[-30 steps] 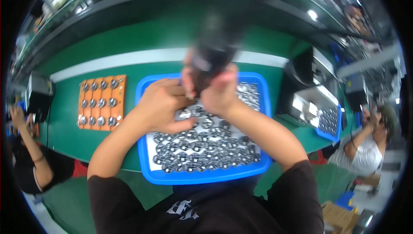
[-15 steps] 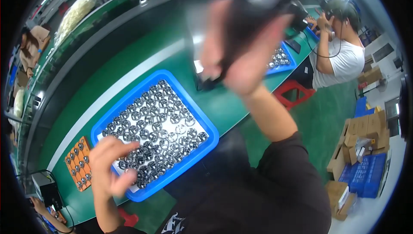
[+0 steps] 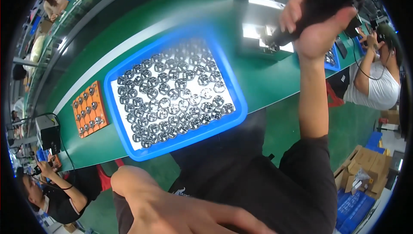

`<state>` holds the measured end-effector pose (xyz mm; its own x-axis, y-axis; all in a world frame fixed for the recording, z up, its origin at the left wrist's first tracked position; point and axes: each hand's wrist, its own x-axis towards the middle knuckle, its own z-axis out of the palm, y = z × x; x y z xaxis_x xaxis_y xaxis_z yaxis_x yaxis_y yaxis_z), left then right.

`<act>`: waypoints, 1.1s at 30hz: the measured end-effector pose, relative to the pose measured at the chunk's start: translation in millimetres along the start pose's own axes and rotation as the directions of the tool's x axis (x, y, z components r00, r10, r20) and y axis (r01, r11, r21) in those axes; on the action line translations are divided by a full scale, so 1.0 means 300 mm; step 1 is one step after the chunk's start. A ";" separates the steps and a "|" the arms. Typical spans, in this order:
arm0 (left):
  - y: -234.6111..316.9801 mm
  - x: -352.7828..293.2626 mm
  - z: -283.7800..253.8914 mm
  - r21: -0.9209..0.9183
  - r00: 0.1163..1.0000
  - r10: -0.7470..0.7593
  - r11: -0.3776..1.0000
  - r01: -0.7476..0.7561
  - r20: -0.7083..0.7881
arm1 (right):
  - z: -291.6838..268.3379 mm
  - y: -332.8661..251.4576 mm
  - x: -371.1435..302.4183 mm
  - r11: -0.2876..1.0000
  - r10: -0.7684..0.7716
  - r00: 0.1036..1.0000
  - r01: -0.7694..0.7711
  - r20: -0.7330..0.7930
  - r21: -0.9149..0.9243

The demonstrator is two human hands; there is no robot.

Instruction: The person assembles small metal parts onto an electronic component on a workbench using an electric screwdriver.

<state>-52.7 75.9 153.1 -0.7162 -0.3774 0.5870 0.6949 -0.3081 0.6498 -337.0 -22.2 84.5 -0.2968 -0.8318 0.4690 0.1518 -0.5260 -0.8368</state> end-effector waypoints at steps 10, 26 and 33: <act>0.072 -0.314 -0.367 0.999 0.998 -0.049 0.016 0.028 -0.028 | 0.252 -0.043 -0.110 0.926 -0.007 0.939 -0.124 0.345 0.356; 0.218 -0.471 -0.699 0.911 0.970 -0.016 -0.347 0.223 -0.244 | 0.753 0.368 -0.059 0.883 0.107 0.756 -0.371 0.646 0.287; 0.218 -0.473 -0.702 0.884 0.944 -0.073 -0.381 0.272 -0.322 | 0.754 0.340 -0.074 0.936 0.238 0.781 -0.343 0.578 0.077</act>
<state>107.9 -74.8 10.6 -0.7061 -0.6150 0.3510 -0.5163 0.7864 0.3393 -101.8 -97.3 52.7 0.3494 -0.8770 0.3299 0.3165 -0.2209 -0.9225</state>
